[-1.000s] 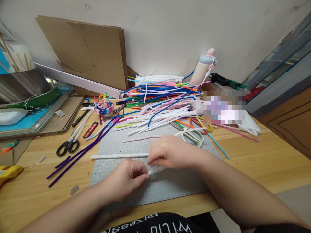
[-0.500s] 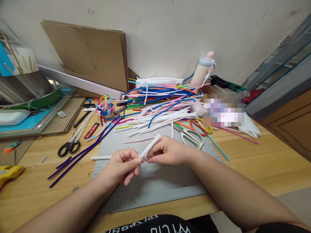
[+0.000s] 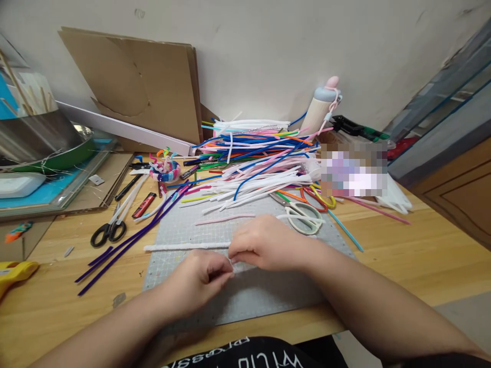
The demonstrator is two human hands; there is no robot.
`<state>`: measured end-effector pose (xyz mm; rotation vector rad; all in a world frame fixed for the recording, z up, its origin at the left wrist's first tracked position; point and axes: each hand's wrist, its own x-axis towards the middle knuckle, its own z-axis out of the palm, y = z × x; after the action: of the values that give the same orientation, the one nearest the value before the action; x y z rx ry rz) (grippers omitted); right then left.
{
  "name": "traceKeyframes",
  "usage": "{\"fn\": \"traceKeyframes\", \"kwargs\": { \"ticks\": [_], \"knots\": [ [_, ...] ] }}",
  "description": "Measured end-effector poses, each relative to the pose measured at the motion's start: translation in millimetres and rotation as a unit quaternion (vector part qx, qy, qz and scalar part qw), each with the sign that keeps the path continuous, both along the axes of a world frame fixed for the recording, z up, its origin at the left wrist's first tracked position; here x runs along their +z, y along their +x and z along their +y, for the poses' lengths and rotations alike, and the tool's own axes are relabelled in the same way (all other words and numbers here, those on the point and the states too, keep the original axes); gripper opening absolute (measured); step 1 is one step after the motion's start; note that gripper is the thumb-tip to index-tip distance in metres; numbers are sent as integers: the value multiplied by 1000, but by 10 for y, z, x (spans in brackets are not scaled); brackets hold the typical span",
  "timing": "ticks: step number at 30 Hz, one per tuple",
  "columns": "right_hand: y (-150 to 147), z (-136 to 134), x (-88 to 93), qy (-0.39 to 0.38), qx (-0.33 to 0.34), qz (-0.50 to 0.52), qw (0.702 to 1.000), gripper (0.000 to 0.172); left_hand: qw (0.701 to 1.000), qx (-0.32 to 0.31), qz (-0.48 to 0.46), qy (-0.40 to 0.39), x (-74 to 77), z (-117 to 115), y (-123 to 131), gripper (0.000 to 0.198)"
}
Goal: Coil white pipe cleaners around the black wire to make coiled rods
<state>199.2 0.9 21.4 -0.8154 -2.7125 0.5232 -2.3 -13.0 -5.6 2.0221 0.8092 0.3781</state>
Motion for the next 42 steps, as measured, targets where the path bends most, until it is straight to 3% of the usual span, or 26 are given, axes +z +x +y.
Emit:
{"fn": "traceKeyframes", "kwargs": {
  "ticks": [2, 4, 7, 11, 15, 18, 22, 25, 31, 36, 39, 42],
  "knots": [
    [42, 66, -23, -97, 26, 47, 994, 15, 997, -11, -16, -75, 51, -24, 4, 19],
    [75, 122, -62, -174, 34, 93, 980, 19, 981, 18, -44, -188, 76, -35, 5, 18],
    [88, 156, -120, -214, 10, 126, 968, 25, 942, 91, -114, -303, 50, -20, 1, 21],
    [39, 101, -123, -167, -37, 106, 980, 20, 910, 165, -199, -323, -18, 41, 6, 26],
    [-36, 17, -81, -44, -67, 56, 995, 21, 896, 217, -220, -319, -40, 109, 30, 28],
    [-63, -9, -81, 27, -97, 51, 994, 21, 895, 224, -201, -330, -66, 147, 46, 26],
    [-52, -1, -101, 43, -125, 61, 989, 15, 899, 211, -155, -351, -110, 155, 52, 25],
    [-32, 10, -107, 47, -134, 52, 989, 14, 904, 207, -139, -348, -104, 146, 46, 24],
    [-5, 33, -117, 61, -138, 26, 988, 15, 895, 200, -195, -348, -54, 151, 35, 20],
    [-49, -31, -100, 96, -83, -39, 991, 15, 909, 212, -129, -335, -65, 127, 40, 20],
    [-89, -91, -60, 141, -61, -70, 986, 16, 946, 201, -67, -247, -75, 95, 34, 20],
    [-84, -105, -5, 152, -50, -71, 984, 17, 987, 134, 0, -86, -66, 63, 23, 21]
  ]
}}
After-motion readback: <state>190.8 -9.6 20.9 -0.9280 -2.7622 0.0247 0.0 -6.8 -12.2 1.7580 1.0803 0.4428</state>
